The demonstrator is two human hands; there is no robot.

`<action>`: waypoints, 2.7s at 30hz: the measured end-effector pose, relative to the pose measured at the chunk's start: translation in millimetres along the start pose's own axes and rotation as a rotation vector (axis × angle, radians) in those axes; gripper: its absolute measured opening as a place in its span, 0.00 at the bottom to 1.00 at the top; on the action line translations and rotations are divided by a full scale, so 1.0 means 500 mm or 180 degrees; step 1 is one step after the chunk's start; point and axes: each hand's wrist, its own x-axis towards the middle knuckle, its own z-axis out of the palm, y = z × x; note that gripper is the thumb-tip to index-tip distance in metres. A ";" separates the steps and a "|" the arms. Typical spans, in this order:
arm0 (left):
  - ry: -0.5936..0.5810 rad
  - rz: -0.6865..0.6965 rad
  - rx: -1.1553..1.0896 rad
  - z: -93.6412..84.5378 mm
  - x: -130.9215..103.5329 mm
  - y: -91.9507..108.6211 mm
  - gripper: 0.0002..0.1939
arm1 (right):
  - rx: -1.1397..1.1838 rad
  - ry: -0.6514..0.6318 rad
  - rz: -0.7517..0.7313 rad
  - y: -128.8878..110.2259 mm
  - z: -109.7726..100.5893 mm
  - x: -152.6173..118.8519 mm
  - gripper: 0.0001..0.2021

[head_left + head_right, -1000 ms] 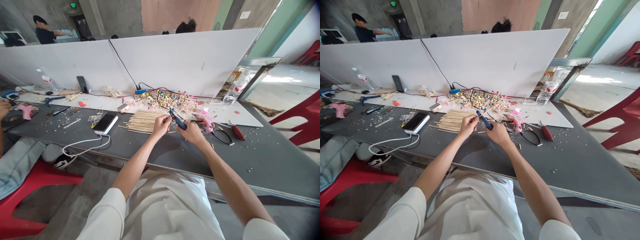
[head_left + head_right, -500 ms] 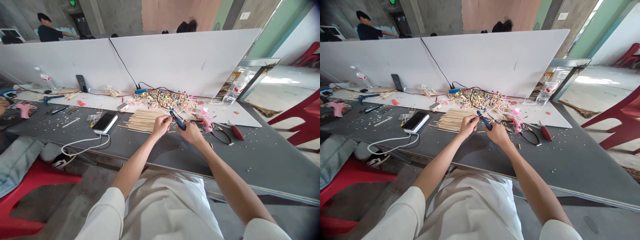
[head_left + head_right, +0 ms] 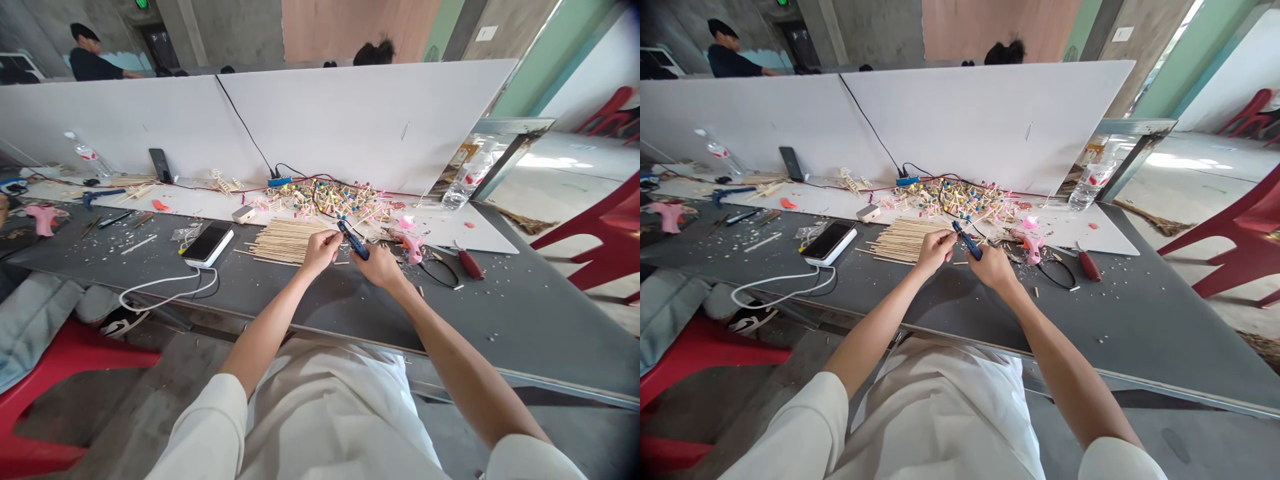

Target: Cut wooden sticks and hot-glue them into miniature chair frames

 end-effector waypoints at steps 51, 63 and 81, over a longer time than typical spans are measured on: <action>0.0383 0.0455 0.0969 0.007 -0.013 0.012 0.17 | 0.0612 0.0143 -0.0117 -0.002 -0.022 -0.012 0.19; 0.0422 0.0437 0.0957 0.008 -0.013 0.015 0.17 | 0.0601 0.0160 -0.0142 -0.001 -0.021 -0.013 0.19; 0.0331 0.0462 0.1110 0.007 -0.015 0.015 0.17 | 0.0479 0.0090 -0.0104 -0.003 -0.018 -0.011 0.17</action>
